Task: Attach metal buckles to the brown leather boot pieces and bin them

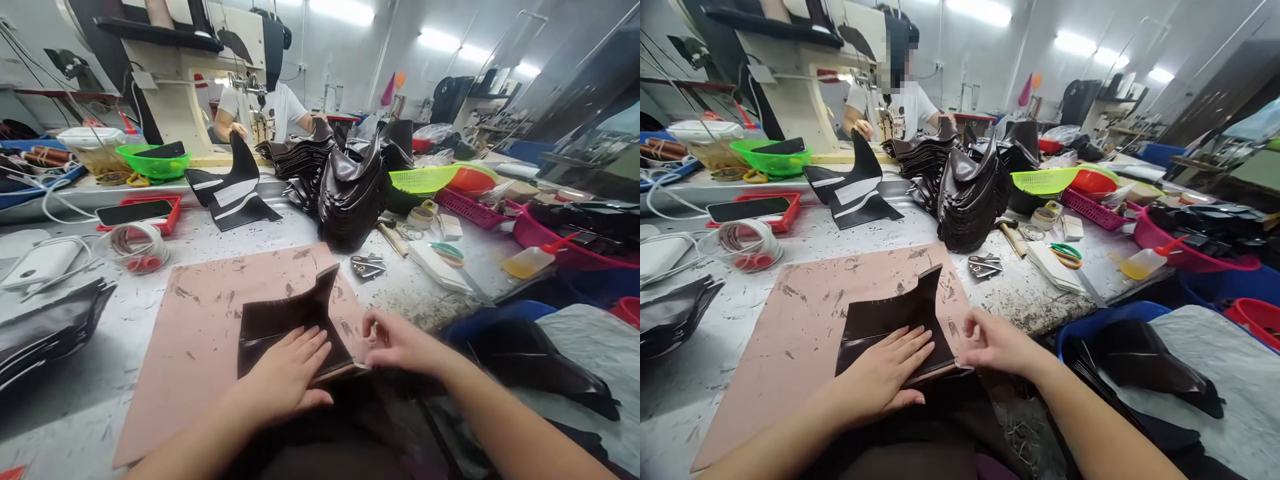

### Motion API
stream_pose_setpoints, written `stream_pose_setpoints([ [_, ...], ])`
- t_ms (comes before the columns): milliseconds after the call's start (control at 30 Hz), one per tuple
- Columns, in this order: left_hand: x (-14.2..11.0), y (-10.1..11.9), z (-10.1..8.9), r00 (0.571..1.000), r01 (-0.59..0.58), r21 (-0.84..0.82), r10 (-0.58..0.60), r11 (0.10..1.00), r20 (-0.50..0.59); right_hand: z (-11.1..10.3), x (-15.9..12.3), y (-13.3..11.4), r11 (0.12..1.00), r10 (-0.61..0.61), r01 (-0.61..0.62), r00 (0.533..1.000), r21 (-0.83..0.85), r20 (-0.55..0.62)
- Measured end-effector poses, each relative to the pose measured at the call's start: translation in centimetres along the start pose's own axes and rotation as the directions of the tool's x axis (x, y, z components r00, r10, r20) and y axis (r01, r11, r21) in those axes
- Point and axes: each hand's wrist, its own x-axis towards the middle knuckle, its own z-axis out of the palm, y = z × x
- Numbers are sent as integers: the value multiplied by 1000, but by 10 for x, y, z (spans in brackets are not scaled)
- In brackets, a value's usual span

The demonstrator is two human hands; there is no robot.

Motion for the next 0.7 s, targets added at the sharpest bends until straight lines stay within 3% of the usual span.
stream_pose_setpoints([
  [100,-3,1,1,1000,12,-23,-12,1000,28,12,-2,-4,976,-147,160,985,-150,95],
  [167,-5,2,3,1000,12,-15,-12,1000,10,10,-10,-2,966,-165,184,979,-182,118],
  [300,-4,-2,13,994,52,40,-48,998,-97,-19,-27,15,981,28,28,958,-192,284],
  [367,1,-6,16,986,102,57,-94,993,-139,-36,-27,27,979,77,-12,947,-203,313],
  [433,9,-10,16,980,147,55,-138,988,-142,-48,-16,40,973,52,-6,980,-231,192],
  [500,15,-11,14,977,180,47,-173,983,-127,-55,6,53,964,1,-7,1000,-265,-21],
  [533,18,-10,13,975,192,45,-185,980,-119,-57,20,60,965,-20,-20,988,-262,-151],
  [633,22,-4,12,969,228,68,-219,971,-111,-58,65,82,982,-21,-76,867,-172,-498],
  [700,22,1,13,964,250,95,-239,964,-113,-59,87,95,989,2,-91,804,-121,-595],
])
